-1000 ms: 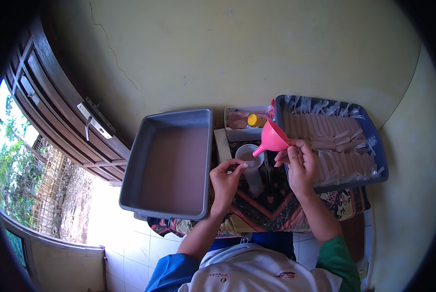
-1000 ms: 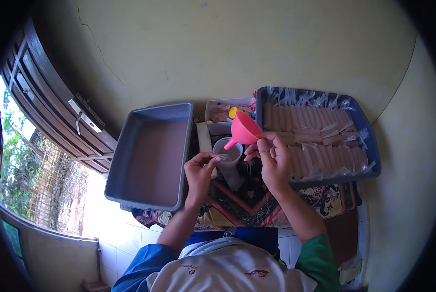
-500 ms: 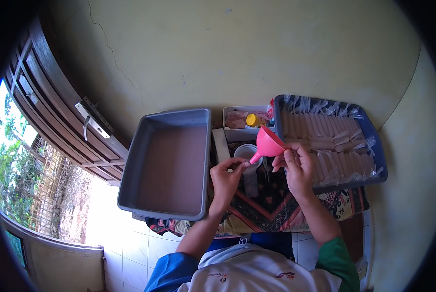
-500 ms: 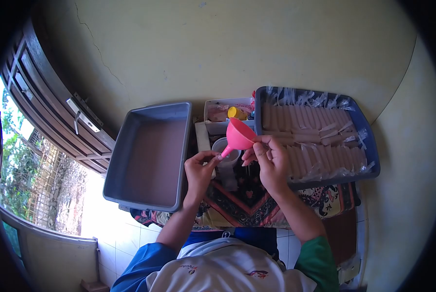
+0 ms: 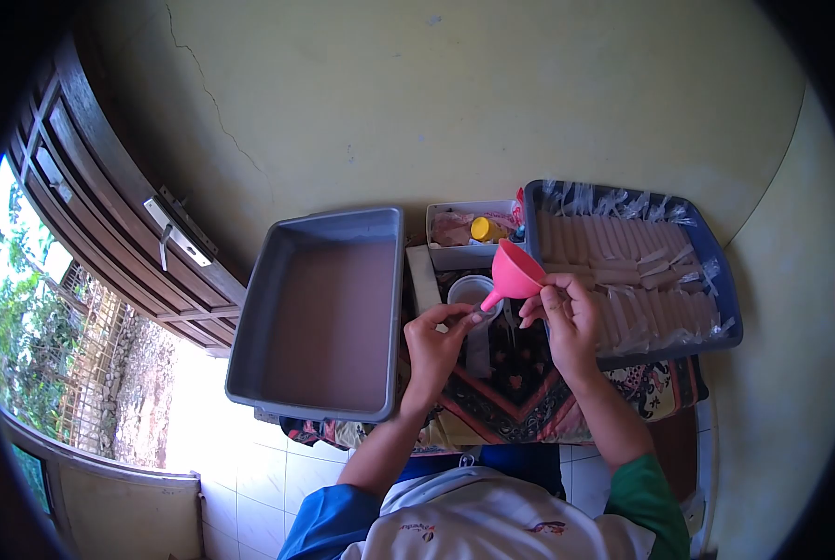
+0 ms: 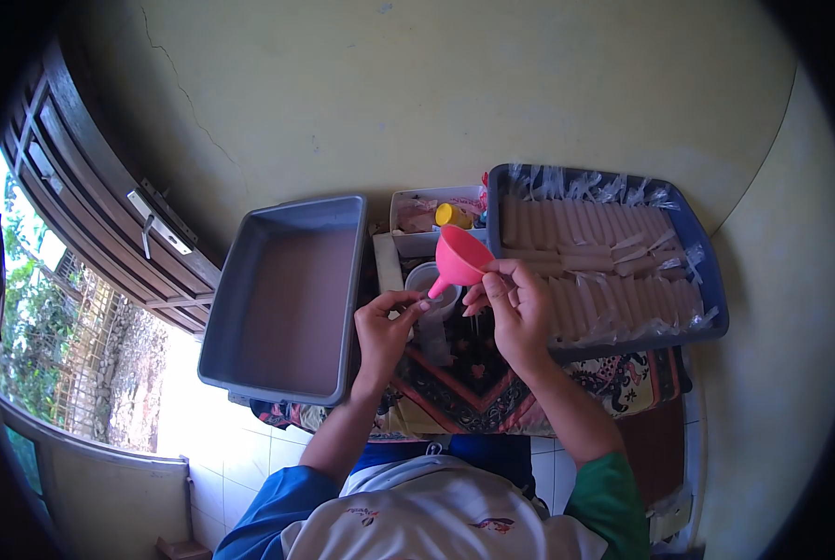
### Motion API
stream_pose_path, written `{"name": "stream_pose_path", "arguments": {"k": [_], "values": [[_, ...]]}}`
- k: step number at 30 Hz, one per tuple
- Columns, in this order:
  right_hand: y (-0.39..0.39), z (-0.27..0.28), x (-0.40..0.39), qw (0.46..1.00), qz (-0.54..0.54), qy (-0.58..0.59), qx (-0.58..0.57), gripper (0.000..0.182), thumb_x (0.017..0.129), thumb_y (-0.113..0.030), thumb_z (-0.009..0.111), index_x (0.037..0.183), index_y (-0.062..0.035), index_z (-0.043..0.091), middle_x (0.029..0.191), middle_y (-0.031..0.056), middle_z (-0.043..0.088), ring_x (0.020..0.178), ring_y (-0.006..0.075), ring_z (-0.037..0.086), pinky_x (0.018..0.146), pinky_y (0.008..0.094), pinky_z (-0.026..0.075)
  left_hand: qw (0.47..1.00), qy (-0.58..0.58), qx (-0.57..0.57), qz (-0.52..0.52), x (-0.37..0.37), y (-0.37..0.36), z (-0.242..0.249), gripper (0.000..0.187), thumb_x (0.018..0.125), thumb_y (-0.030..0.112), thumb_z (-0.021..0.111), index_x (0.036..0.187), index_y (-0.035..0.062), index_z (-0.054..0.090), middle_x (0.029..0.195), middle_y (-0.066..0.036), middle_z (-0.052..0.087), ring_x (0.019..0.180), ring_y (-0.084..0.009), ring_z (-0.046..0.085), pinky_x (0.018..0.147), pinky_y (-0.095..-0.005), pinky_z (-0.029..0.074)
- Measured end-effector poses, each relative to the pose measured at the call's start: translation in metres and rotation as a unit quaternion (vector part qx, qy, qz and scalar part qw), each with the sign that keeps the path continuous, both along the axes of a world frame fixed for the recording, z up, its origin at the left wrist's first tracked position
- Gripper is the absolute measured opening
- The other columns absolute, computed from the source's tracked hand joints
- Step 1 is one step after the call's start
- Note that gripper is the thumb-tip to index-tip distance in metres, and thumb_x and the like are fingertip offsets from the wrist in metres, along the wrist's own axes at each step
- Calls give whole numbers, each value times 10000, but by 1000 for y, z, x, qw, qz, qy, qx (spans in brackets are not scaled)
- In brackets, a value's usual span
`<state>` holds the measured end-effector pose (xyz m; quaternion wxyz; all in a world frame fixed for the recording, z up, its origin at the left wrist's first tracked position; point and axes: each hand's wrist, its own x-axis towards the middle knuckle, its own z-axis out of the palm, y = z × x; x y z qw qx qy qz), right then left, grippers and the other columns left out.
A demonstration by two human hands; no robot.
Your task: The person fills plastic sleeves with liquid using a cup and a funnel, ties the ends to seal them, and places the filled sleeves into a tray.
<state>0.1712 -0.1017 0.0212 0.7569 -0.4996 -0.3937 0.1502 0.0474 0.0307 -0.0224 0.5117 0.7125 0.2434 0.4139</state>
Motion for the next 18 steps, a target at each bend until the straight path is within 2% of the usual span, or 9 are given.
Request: {"name": "stream_pose_path", "arguments": {"k": [5,11,14,16,18], "values": [[1,0,-6,999,21,-47,2,149,995,-96,462,1023,41,516,820,94,598,728,138,623,625,258,541,1000,2,-23,-10,1,-1,0,165,756,69,770,888,-16,719,701,-65,676,625,-78,564,609,-245,465],[5,1,-13,992,17,-128,11,77,961,-4,484,998,46,530,905,94,553,739,134,618,613,251,536,994,-16,-105,-25,0,-1,-4,153,810,94,733,909,-22,711,738,-41,677,685,-66,565,647,-235,464],[7,1,-16,987,7,-163,-3,68,948,14,501,997,42,538,906,98,557,724,130,617,602,246,534,987,-63,-139,-49,1,0,-10,134,845,84,699,912,-32,695,789,-37,678,736,-68,574,692,-227,461],[9,1,-17,984,5,-179,-7,67,945,14,506,997,38,542,909,99,559,716,127,617,593,244,531,978,-97,-161,-86,0,-1,-10,158,903,103,643,958,-43,670,873,-54,676,828,-88,605,774,-212,458],[10,-1,-18,981,2,-195,-11,67,942,15,511,997,35,545,911,100,561,708,125,617,585,241,528,972,-111,-187,-86,0,-3,-13,165,916,113,627,969,-40,661,877,-50,671,831,-86,601,779,-213,455]]}}
